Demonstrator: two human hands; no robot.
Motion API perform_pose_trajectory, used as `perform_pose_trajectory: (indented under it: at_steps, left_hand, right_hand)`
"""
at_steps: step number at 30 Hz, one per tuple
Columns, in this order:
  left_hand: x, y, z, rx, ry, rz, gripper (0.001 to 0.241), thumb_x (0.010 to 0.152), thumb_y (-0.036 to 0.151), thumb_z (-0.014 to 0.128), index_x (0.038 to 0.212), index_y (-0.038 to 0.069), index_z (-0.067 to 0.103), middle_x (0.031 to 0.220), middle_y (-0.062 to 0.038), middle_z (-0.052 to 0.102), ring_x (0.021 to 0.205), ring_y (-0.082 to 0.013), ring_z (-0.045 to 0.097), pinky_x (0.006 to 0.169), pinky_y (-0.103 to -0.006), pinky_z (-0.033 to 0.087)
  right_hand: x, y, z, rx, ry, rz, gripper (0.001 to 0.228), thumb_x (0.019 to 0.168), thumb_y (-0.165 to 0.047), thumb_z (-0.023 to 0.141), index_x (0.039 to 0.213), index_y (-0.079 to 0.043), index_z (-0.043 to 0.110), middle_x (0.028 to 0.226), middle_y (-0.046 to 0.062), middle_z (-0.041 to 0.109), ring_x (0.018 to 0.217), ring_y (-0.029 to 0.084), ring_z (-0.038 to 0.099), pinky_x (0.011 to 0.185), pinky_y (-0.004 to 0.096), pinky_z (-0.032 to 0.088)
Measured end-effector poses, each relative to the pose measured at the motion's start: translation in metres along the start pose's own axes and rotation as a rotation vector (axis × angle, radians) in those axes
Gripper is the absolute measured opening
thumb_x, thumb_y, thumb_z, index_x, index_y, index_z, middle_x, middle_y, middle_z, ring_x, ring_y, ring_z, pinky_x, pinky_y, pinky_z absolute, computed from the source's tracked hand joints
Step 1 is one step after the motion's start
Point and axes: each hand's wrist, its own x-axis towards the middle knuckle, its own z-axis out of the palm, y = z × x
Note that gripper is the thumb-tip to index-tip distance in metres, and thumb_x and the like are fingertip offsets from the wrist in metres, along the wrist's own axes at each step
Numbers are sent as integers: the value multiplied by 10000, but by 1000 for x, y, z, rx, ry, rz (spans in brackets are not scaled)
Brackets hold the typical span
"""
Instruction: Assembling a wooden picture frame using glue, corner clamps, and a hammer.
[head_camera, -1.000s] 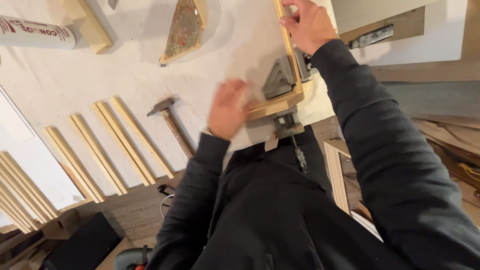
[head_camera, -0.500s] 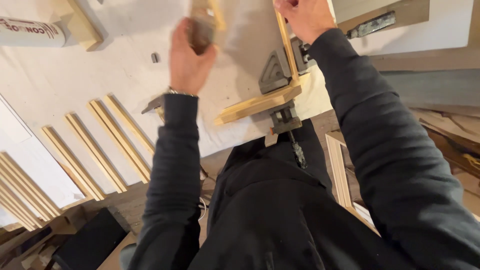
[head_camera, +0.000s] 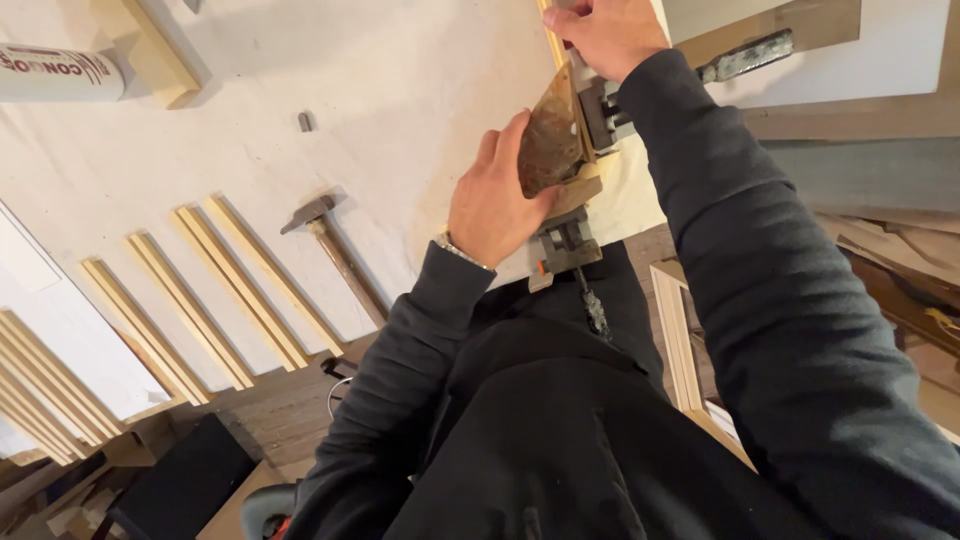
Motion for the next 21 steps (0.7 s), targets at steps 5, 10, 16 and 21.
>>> perform_pose_trajectory:
  at_steps: [5,10,16,21]
  left_hand:
    - [-2,9,7,75,12,-32,913,759,256,867,1516,117,376,1182,-129,598,934,-374,697,739,-452,572]
    - [-1,19,10,120,41,-34,950,762,280,877,1531,93,353,1186,-128,591,902,-367,697,708,-458,561]
    - [10,20,11,204,4,-76,952,762,310,886,1515,62,358,1166,-139,588,862,-373,693,668,-470,550]
    - [5,-2,-4,179,-51,37,1055,715,365,905,1522,-12,341,1245,-168,590,1064,-366,608,919,-454,517]
  right_hand:
    - [2,2,-1,-20,-10,6,336,1018,-367,703,1004,-34,743,837,40,733,727,137,685,674,318,524]
    - [1,5,0,-64,23,-39,344,1022,-370,703,983,-31,744,815,59,732,714,159,686,676,329,524]
    - [2,9,1,-123,53,-49,373,998,-380,744,935,-13,734,789,77,718,688,195,674,657,352,523]
    - [-9,5,-4,-113,10,-5,351,1032,-375,725,969,-30,738,808,65,719,704,178,680,677,347,525]
